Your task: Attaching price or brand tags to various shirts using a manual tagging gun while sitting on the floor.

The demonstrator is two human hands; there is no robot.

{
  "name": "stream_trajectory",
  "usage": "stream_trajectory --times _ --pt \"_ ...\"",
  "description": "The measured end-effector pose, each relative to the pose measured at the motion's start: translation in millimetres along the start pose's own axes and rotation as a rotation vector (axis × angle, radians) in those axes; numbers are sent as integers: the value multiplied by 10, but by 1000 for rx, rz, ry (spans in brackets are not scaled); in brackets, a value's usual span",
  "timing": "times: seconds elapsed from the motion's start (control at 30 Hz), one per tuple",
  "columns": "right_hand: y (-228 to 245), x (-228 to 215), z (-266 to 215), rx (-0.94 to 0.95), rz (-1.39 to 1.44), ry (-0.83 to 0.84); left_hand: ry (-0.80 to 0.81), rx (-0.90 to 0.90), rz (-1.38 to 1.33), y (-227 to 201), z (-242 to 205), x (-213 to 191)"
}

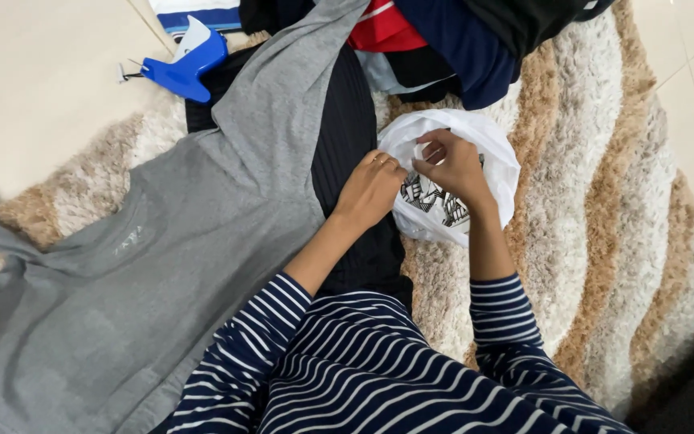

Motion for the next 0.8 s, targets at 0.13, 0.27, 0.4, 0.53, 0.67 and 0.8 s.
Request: stream_trajectory --times 0.13,0.27,0.4,0.53,0.67,0.8 --pt "399 -137 -107 -117 631 127 -56 -154 -313 -1 27 -357" --pt "647 -326 -171 -226 749 89 -225 -461 -658 146 -147 -710" --pt "1044 -294 -211 -365 949 157 -474 -561 -940 421 -460 -1114" --pt "1639 -68 -285 -446 1007 245 -743 -630 -1077 699 -895 -1525" --pt "2125 348 -326 -489 1014 285 -927 -661 -1012 766 -1348 -2044" --pt "2492 911 -353 -515 941 308 -1246 -829 -949 791 -1967 -2330"
Point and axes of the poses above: each hand's wrist, its own z-axis towards the middle knuckle, its own x-axis out of the palm, y = z × x, the point moved 9 cm from there along z, towards the middle knuckle, and after that the axes turned 6 degrees about x, right-handed, at the moved point
